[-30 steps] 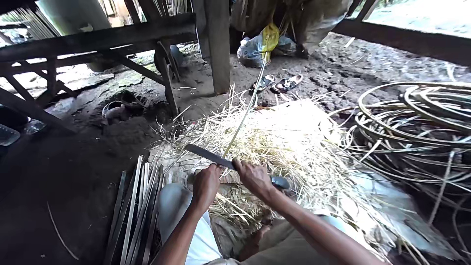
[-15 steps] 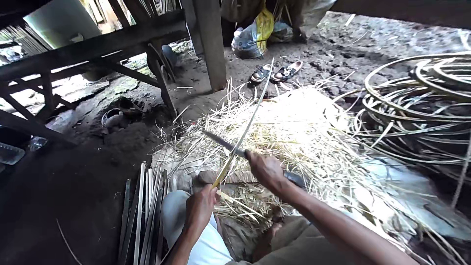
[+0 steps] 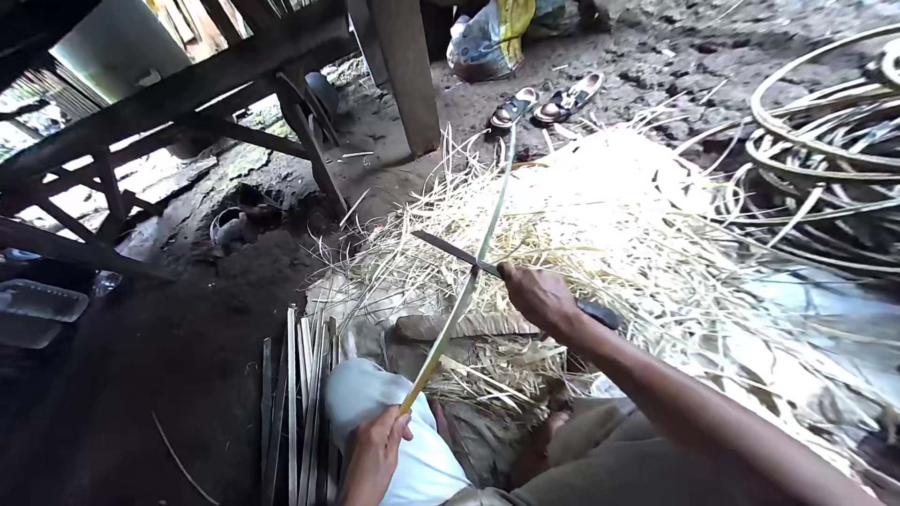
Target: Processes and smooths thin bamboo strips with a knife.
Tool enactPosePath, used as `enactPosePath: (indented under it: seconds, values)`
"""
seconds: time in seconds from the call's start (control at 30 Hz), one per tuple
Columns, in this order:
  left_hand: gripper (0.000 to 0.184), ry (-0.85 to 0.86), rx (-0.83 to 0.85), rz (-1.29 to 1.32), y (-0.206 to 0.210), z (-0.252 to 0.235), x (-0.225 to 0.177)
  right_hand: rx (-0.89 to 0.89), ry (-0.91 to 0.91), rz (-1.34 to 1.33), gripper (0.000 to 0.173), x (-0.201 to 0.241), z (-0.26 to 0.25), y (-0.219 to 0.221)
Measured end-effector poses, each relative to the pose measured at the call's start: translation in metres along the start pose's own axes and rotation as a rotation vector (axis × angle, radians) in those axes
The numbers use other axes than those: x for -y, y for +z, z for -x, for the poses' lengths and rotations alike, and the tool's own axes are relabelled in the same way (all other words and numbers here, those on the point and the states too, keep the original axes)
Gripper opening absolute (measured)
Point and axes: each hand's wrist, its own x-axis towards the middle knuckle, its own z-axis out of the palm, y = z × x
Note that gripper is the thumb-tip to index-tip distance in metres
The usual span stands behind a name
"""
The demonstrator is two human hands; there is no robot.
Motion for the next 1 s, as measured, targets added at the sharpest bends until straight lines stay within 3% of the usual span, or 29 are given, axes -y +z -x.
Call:
enactPosePath:
  seconds: [0.1, 0.17, 0.23, 0.3, 0.37, 0.43, 0.5, 0.53, 0.57, 0.6, 0.67, 0.77, 0.83, 1.0]
  values:
    - [0.028, -0.021, 0.032, 0.054, 0.0, 0.015, 0.014, 0.049, -0.009, -0.163, 0.029, 0.001, 0.004, -0.002]
    - [0.026, -0.052, 0.133, 0.097, -0.007, 0.028, 0.019, 0.175, -0.013, -0.545, 0.031, 0.002, 0.006, -0.001]
    - [0.026, -0.065, 0.266, 0.073, -0.016, 0.036, 0.022, 0.316, 0.055, -1.054, 0.012, 0.008, 0.011, 0.01]
    - [0.028, -0.074, 0.386, 0.002, -0.023, 0.031, 0.02, 0.451, 0.148, -1.402, 0.014, 0.015, 0.016, 0.011]
    - [0.034, -0.1, 0.412, -0.028, -0.024, 0.011, 0.006, 0.518, 0.195, -1.526, 0.014, 0.021, 0.02, 0.007]
    - [0.046, -0.114, 0.309, 0.065, -0.014, -0.024, -0.018, 0.552, 0.206, -1.556, 0.013, 0.026, 0.022, 0.004]
    - [0.055, -0.125, 0.268, 0.348, 0.004, -0.067, -0.037, 0.537, 0.169, -1.51, 0.013, 0.03, 0.021, 0.005]
    - [0.05, -0.155, 0.281, 0.539, 0.016, -0.084, -0.042, 0.492, 0.119, -1.406, 0.011, 0.031, 0.021, 0.006]
    - [0.042, -0.206, 0.313, 0.715, 0.027, -0.096, -0.047, 0.417, 0.046, -1.203, 0.01, 0.03, 0.021, 0.005]
    - [0.039, -0.247, 0.343, 0.82, 0.035, -0.105, -0.053, 0.331, -0.031, -0.91, 0.02, 0.029, 0.021, 0.002]
    - [0.038, -0.275, 0.352, 0.692, 0.044, -0.114, -0.065, 0.231, -0.096, -0.391, 0.035, 0.028, 0.025, -0.002]
    - [0.038, -0.232, 0.27, 0.229, 0.047, -0.117, -0.074, 0.175, -0.232, 0.01, 0.037, 0.034, 0.046, 0.005]
    - [0.039, -0.213, 0.236, 0.134, 0.043, -0.116, -0.073, 0.188, -0.261, 0.054, 0.037, 0.033, 0.048, 0.0]
    - [0.038, -0.249, 0.255, 0.099, 0.036, -0.103, -0.072, 0.093, -0.112, 0.002, 0.029, 0.016, 0.022, 0.0]
